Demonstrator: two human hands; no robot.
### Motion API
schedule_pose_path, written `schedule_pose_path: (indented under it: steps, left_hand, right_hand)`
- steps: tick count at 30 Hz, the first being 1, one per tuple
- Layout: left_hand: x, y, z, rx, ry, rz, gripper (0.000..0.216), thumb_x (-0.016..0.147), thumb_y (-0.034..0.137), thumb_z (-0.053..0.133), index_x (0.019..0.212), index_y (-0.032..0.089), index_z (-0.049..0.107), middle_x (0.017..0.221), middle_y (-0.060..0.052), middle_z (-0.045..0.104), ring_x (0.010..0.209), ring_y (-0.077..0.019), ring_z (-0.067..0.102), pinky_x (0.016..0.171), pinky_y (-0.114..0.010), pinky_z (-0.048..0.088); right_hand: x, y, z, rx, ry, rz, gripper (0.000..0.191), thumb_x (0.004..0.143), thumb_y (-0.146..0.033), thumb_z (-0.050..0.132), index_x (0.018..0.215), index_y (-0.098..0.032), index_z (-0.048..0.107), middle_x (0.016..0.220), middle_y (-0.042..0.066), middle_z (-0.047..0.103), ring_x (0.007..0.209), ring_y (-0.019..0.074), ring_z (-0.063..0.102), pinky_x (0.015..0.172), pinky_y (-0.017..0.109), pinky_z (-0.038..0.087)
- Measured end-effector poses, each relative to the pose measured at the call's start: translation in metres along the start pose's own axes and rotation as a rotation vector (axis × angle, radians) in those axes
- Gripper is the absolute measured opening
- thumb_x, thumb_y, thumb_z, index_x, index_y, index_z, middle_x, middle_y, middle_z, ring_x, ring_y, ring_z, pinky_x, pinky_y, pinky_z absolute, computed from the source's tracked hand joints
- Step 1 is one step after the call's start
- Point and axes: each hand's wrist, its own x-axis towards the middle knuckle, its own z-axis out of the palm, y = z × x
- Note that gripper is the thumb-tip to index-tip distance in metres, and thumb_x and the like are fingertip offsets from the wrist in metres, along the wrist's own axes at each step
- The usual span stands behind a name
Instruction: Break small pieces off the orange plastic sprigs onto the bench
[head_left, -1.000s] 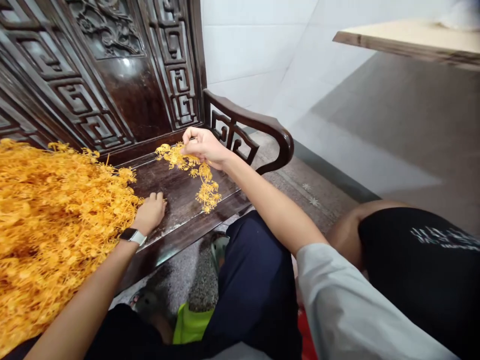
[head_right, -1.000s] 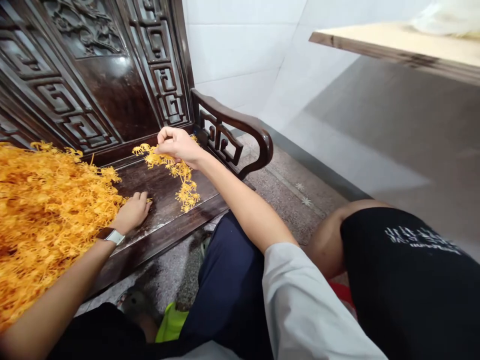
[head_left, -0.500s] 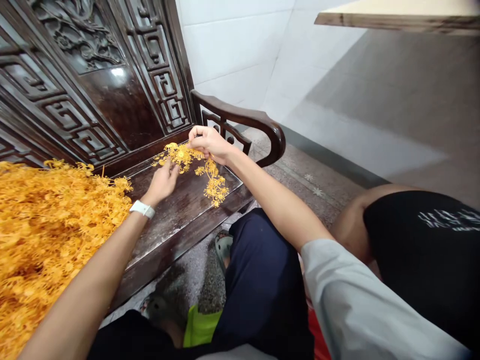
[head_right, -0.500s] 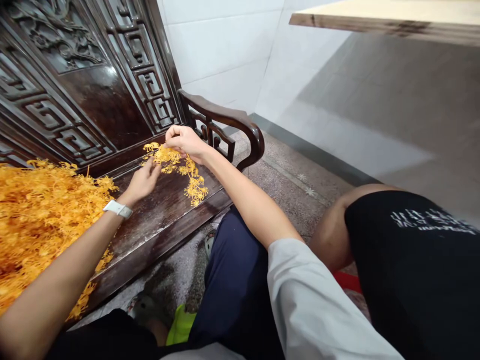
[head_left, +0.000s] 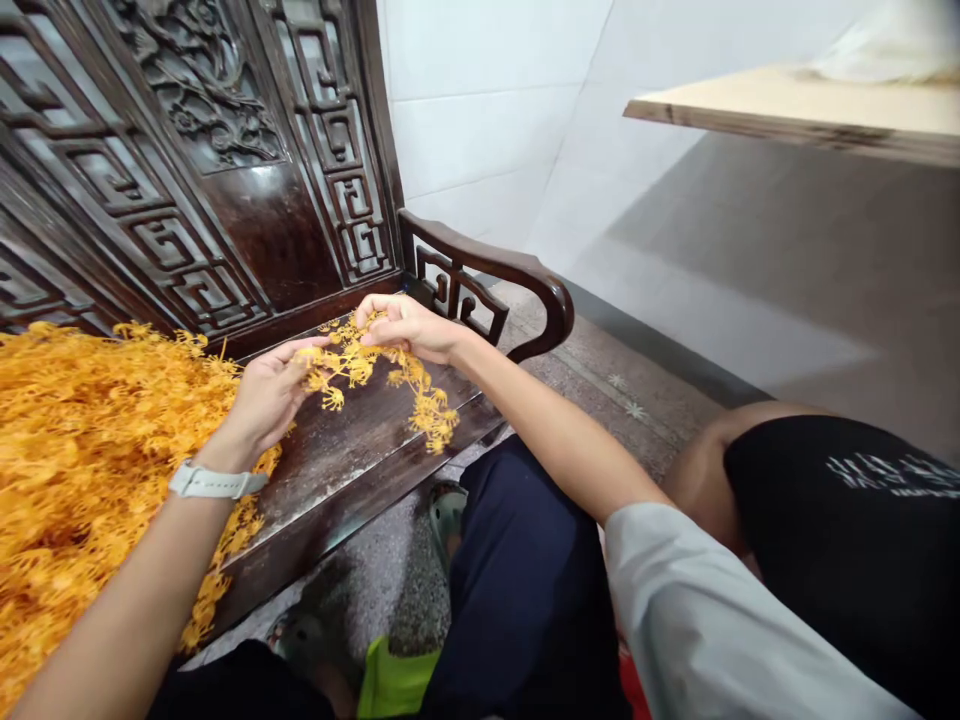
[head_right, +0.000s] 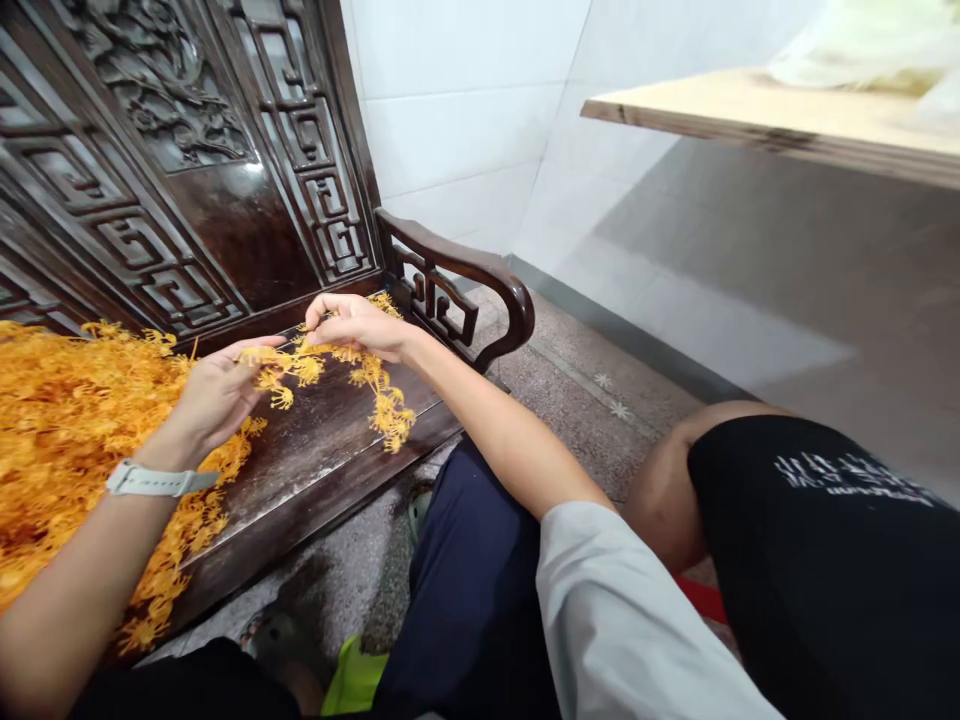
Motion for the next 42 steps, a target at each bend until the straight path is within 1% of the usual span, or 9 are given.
schedule_pose_path:
  steps: [7, 12, 16, 21, 26, 28, 34, 38, 42]
  left_hand:
    - [-0.038, 0.014, -0.019, 0.251, 0.154, 0.166, 0.040, 0.084, 0.055, 0.089, 0.073, 0.021, 0.073, 0.070, -0.002, 0.065, 0.067, -0.0157, 0.057, 0.067, -0.027, 0.048]
    - [-0.062, 0.024, -0.020, 0.250, 0.160, 0.192, 0.037, 0.088, 0.053, 0.087, 0.073, 0.021, 0.075, 0.076, -0.004, 0.068, 0.069, -0.0161, 0.055, 0.066, -0.027, 0.046]
    - [-0.074, 0.024, -0.020, 0.239, 0.181, 0.204, 0.034, 0.091, 0.050, 0.085, 0.077, 0.021, 0.076, 0.077, -0.004, 0.070, 0.073, -0.0174, 0.060, 0.072, -0.028, 0.051]
    - [-0.070, 0.011, -0.024, 0.134, 0.226, 0.133, 0.036, 0.091, 0.047, 0.087, 0.074, 0.019, 0.071, 0.073, -0.002, 0.068, 0.067, -0.0140, 0.060, 0.067, -0.025, 0.051]
    - [-0.054, 0.010, -0.060, -0.047, 0.464, 0.036, 0.039, 0.094, 0.042, 0.084, 0.075, 0.020, 0.058, 0.065, 0.003, 0.059, 0.053, -0.0087, 0.051, 0.053, -0.019, 0.048]
    - [-0.056, 0.009, -0.075, 0.150, 0.364, 0.083, 0.036, 0.093, 0.047, 0.083, 0.079, 0.018, 0.066, 0.062, 0.001, 0.059, 0.051, -0.0100, 0.051, 0.048, -0.019, 0.044]
    - [-0.056, -0.024, -0.053, 0.667, -0.540, -0.122, 0.046, 0.093, 0.058, 0.076, 0.120, 0.022, 0.086, 0.080, -0.006, 0.075, 0.060, -0.0190, 0.060, 0.056, -0.031, 0.052]
    - [-0.014, -0.038, -0.017, 0.649, -0.359, 0.048, 0.059, 0.101, 0.051, 0.066, 0.147, 0.015, 0.073, 0.126, -0.017, 0.080, 0.088, -0.0224, 0.071, 0.080, -0.036, 0.059]
    - [0.014, -0.026, -0.012, 0.616, -0.372, 0.083, 0.083, 0.095, 0.054, 0.079, 0.167, 0.022, 0.054, 0.173, -0.020, 0.051, 0.132, -0.0299, 0.069, 0.112, -0.042, 0.054]
  right_hand:
    - [-0.006, 0.002, 0.028, -0.417, -0.234, 0.084, 0.045, 0.090, -0.047, 0.086, 0.114, -0.013, 0.069, 0.059, -0.011, 0.046, 0.052, 0.0074, 0.031, 0.051, 0.023, 0.022]
    - [-0.014, 0.000, 0.067, -0.626, -0.321, -0.034, 0.046, 0.097, -0.059, 0.076, 0.087, -0.015, 0.068, 0.065, -0.008, 0.042, 0.059, 0.0081, 0.030, 0.058, 0.026, 0.023]
    - [-0.019, -0.007, 0.086, -0.646, -0.348, -0.064, 0.052, 0.108, -0.049, 0.061, 0.068, -0.019, 0.046, 0.067, -0.006, 0.033, 0.063, 0.0096, 0.028, 0.062, 0.027, 0.024]
    - [-0.023, -0.009, 0.101, -0.479, -0.447, -0.053, 0.037, 0.104, -0.031, 0.058, 0.071, -0.020, 0.047, 0.068, -0.006, 0.036, 0.064, 0.0095, 0.031, 0.064, 0.026, 0.028]
    - [-0.042, -0.006, 0.145, -0.386, -0.851, 0.033, 0.034, 0.100, -0.017, 0.065, 0.069, -0.017, 0.052, 0.066, -0.006, 0.040, 0.064, 0.0085, 0.035, 0.067, 0.026, 0.032]
    - [-0.049, -0.004, 0.159, -0.378, -0.933, 0.048, 0.036, 0.102, -0.019, 0.068, 0.069, -0.016, 0.055, 0.064, -0.007, 0.041, 0.064, 0.0086, 0.035, 0.068, 0.026, 0.033]
    - [-0.051, 0.007, 0.161, -0.396, -1.207, 0.199, 0.034, 0.099, -0.017, 0.073, 0.066, -0.016, 0.061, 0.064, -0.005, 0.053, 0.066, 0.0115, 0.050, 0.073, 0.025, 0.041]
    - [-0.050, 0.021, 0.161, -0.478, -1.256, 0.180, 0.041, 0.100, -0.017, 0.069, 0.061, -0.018, 0.054, 0.062, -0.005, 0.052, 0.066, 0.0129, 0.049, 0.073, 0.027, 0.040]
    - [-0.051, 0.031, 0.159, -0.539, -1.229, 0.149, 0.042, 0.103, -0.021, 0.066, 0.064, -0.019, 0.052, 0.064, -0.005, 0.051, 0.066, 0.0128, 0.047, 0.074, 0.027, 0.039]
